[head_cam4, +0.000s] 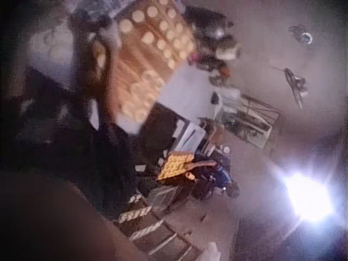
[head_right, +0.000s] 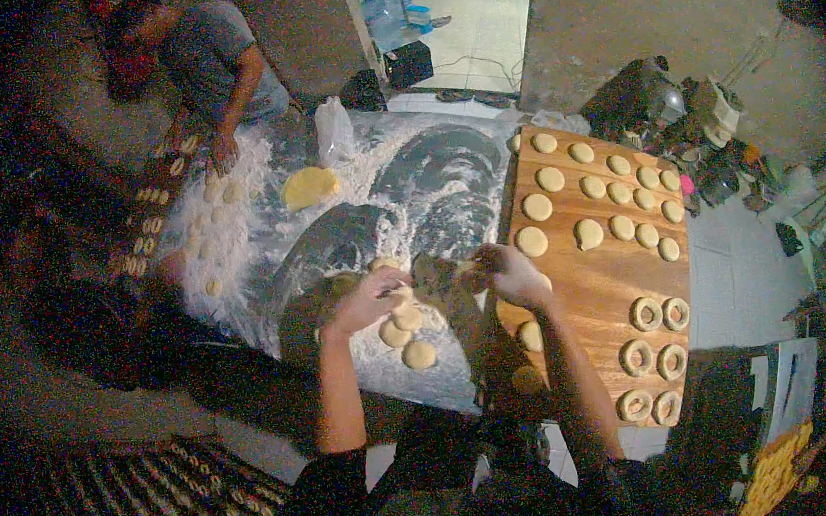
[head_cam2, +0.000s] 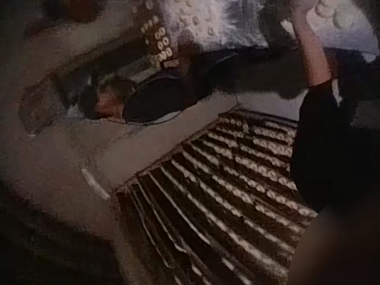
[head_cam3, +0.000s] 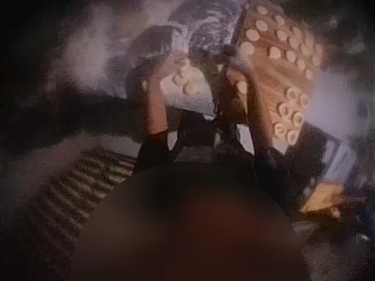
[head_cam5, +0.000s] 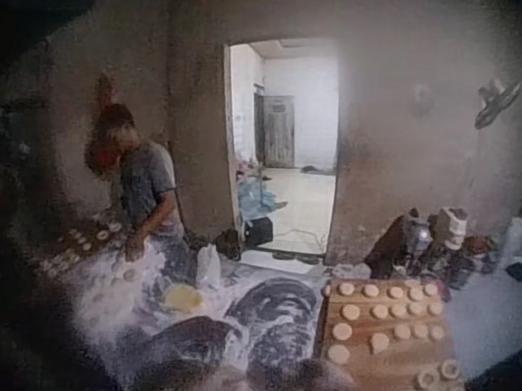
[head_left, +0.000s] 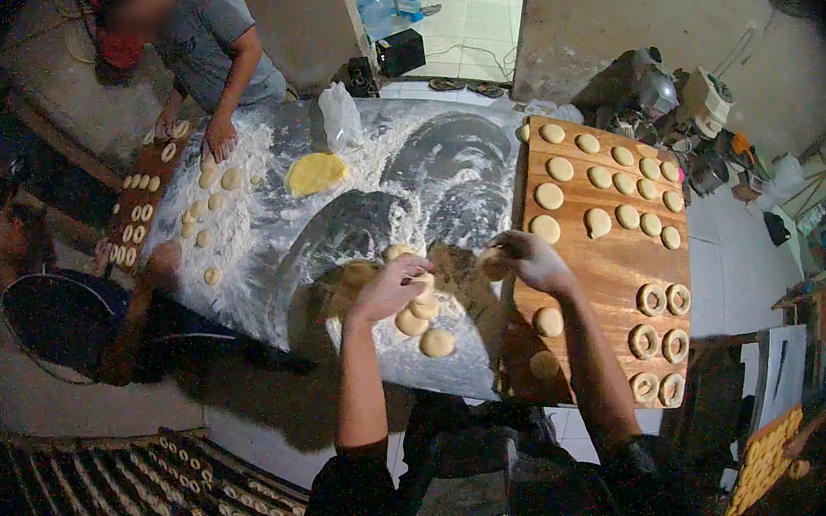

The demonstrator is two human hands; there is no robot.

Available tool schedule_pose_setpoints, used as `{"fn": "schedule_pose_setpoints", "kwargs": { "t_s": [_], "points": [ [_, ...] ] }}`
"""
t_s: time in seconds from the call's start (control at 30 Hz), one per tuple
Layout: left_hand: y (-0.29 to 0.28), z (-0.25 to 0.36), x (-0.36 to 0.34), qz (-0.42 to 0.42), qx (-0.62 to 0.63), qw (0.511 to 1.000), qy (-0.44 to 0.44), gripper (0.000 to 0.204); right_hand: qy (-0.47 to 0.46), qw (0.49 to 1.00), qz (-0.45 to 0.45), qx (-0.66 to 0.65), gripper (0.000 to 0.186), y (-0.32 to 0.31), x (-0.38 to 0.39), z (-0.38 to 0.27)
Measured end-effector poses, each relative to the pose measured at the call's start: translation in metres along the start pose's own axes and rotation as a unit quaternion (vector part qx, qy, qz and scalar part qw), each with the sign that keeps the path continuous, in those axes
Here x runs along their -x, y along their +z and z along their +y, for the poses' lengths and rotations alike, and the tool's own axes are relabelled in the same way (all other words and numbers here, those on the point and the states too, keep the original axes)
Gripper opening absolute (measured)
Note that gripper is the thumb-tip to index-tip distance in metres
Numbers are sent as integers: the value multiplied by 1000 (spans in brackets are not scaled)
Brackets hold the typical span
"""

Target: The person shapes small dough balls into ring shapes by hand and places them on a wooden board. Another person is also working with dough in the background.

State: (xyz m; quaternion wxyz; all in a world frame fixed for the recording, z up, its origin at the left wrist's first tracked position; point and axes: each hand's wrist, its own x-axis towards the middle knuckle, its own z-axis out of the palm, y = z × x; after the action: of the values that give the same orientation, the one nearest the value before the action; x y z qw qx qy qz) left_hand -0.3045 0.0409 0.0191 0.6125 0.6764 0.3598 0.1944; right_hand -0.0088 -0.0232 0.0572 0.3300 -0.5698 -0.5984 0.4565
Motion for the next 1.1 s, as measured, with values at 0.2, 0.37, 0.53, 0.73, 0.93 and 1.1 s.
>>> {"fn": "schedule_pose_setpoints", "kwargs": {
  "t_s": [0.2, 0.37, 0.53, 0.73, 0.93, 1.1],
  "points": [
    [-69, -22, -9, 7, -101, 993, -61, 32, -75, 907, 23, 415, 37, 106, -82, 9],
    [-115, -45, -28, -7, -120, 992, -41, 31, -131, 903, 46, 407, 29, 123, -86, 2],
    [-98, -39, -18, 167, -503, 835, 145, 37, 68, 983, -68, 155, 33, 115, -76, -38],
    [-46, 32, 35, 146, -86, 980, 100, 27, 10, 952, -33, -305, 41, 110, -40, -83],
    [-38, 49, 35, 167, -9, 972, 165, 22, 62, 982, 171, 48, 60, 134, -42, -110],
    [-16, 20, 17, 227, -78, 964, 116, 22, -39, 987, 131, -88, 56, 147, -57, -75]
  ]
}}
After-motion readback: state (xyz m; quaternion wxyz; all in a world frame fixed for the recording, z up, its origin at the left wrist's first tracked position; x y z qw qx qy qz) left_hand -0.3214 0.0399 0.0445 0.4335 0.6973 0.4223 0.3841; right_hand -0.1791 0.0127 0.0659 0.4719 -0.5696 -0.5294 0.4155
